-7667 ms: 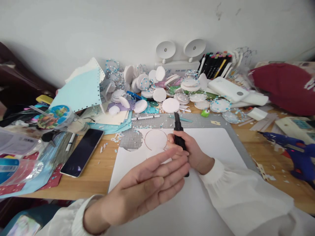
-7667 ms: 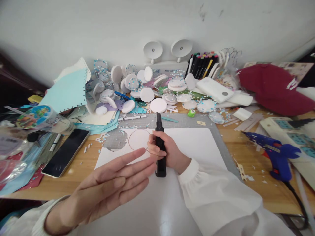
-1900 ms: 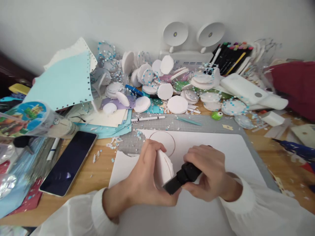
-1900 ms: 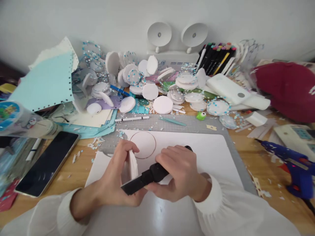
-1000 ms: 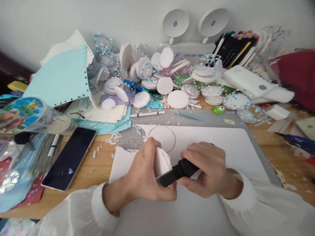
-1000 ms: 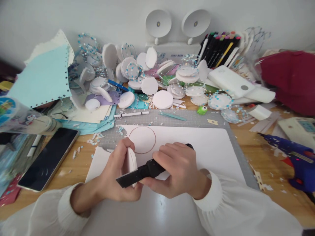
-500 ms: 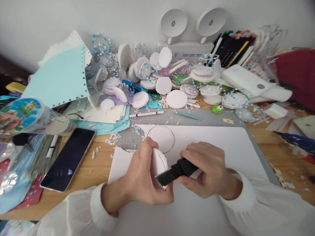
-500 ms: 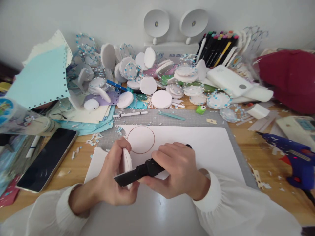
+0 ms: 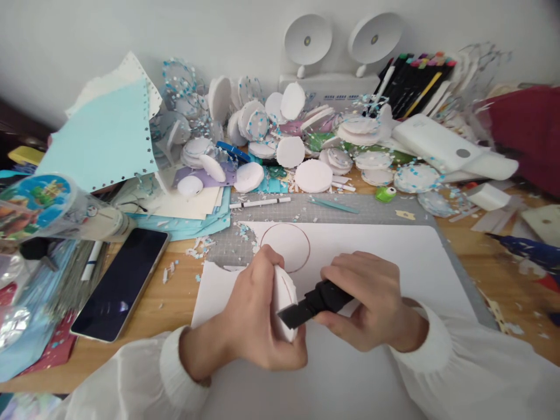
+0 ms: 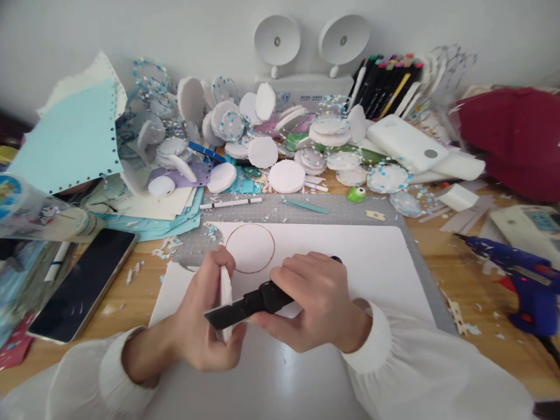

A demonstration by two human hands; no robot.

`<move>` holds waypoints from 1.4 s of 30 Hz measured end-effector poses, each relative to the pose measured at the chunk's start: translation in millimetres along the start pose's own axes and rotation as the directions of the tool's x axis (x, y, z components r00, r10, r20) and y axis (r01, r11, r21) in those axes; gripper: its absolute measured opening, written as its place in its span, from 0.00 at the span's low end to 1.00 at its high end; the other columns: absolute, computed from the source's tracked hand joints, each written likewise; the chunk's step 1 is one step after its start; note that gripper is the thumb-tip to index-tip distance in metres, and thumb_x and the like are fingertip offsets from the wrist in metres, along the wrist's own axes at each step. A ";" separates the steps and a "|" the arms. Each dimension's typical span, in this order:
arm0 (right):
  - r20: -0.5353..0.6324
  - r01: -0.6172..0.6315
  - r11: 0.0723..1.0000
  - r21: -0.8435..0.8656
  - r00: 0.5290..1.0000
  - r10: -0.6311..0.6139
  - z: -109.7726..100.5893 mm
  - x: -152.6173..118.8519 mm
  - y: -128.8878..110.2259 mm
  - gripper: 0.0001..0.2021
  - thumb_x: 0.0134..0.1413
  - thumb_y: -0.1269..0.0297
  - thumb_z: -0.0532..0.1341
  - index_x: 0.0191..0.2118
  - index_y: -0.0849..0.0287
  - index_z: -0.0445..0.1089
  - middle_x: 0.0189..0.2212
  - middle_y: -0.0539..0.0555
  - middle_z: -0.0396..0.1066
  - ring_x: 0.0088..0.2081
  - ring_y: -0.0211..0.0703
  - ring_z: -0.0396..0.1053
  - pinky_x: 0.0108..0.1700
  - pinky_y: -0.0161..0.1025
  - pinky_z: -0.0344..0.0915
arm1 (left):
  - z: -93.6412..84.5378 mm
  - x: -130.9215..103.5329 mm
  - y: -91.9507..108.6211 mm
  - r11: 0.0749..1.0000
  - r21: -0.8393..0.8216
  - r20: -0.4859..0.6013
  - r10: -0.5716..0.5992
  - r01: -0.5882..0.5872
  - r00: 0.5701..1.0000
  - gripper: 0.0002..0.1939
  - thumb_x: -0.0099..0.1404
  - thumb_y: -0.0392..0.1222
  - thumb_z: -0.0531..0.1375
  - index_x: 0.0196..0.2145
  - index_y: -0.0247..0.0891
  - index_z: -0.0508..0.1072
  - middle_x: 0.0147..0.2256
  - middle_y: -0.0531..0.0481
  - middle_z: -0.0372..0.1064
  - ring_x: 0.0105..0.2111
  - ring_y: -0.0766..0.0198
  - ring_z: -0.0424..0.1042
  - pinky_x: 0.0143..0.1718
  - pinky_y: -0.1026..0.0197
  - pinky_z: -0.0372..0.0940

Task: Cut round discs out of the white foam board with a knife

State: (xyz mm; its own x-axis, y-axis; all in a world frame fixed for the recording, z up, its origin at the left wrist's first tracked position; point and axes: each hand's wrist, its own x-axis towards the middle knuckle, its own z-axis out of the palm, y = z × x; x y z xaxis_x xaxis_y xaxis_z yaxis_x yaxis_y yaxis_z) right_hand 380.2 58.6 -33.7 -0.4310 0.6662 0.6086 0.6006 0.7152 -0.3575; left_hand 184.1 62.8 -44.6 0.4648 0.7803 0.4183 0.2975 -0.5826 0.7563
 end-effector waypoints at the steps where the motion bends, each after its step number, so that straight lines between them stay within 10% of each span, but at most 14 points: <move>1: 0.008 0.004 1.000 0.005 1.000 -0.004 0.6 0.2 -0.9 0.20 0.62 0.47 0.51 0.28 0.58 0.64 0.18 0.50 0.63 0.20 0.39 0.60 0.24 0.39 0.53 | 0.7 0.1 -0.6 1.000 0.004 0.012 -0.001 0.001 1.000 0.28 0.40 0.39 0.55 0.41 0.40 0.51 0.32 0.53 0.46 0.26 0.67 0.50 0.23 0.62 0.50; 23: -0.017 -0.024 0.999 -0.033 1.000 0.024 0.0 0.2 2.0 0.20 0.62 0.48 0.51 0.28 0.58 0.63 0.18 0.51 0.65 0.20 0.40 0.63 0.24 0.40 0.55 | 2.5 -1.3 -2.2 0.994 -0.054 -0.050 0.096 -0.099 0.994 0.27 0.42 0.41 0.57 0.41 0.40 0.51 0.33 0.52 0.45 0.30 0.64 0.50 0.27 0.60 0.51; 32: -0.066 -0.025 0.998 -0.060 0.998 0.021 -1.7 -0.8 9.1 0.17 0.61 0.49 0.54 0.30 0.58 0.64 0.18 0.51 0.64 0.19 0.40 0.61 0.23 0.39 0.54 | 0.2 -0.1 -0.1 0.948 -0.129 0.146 -0.272 0.291 0.951 0.36 0.45 0.44 0.64 0.49 0.41 0.50 0.36 0.52 0.53 0.33 0.63 0.57 0.32 0.60 0.57; 42: -0.032 0.015 0.996 -0.084 0.999 -0.018 -2.0 -1.5 2.8 0.19 0.62 0.47 0.51 0.30 0.57 0.64 0.17 0.50 0.63 0.19 0.39 0.58 0.23 0.40 0.53 | 7.1 -1.2 1.8 0.957 -0.017 0.131 -0.285 0.290 0.950 0.34 0.42 0.45 0.64 0.43 0.41 0.49 0.28 0.58 0.52 0.22 0.71 0.53 0.21 0.67 0.48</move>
State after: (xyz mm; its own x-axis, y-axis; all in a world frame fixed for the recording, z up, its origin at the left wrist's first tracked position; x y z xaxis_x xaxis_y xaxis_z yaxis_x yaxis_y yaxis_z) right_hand 383.9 59.1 -34.2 -0.4199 0.6459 0.6376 0.6486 0.7050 -0.2869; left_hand 190.0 59.2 -47.3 0.4655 0.8774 0.1161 0.4051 -0.3278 0.8535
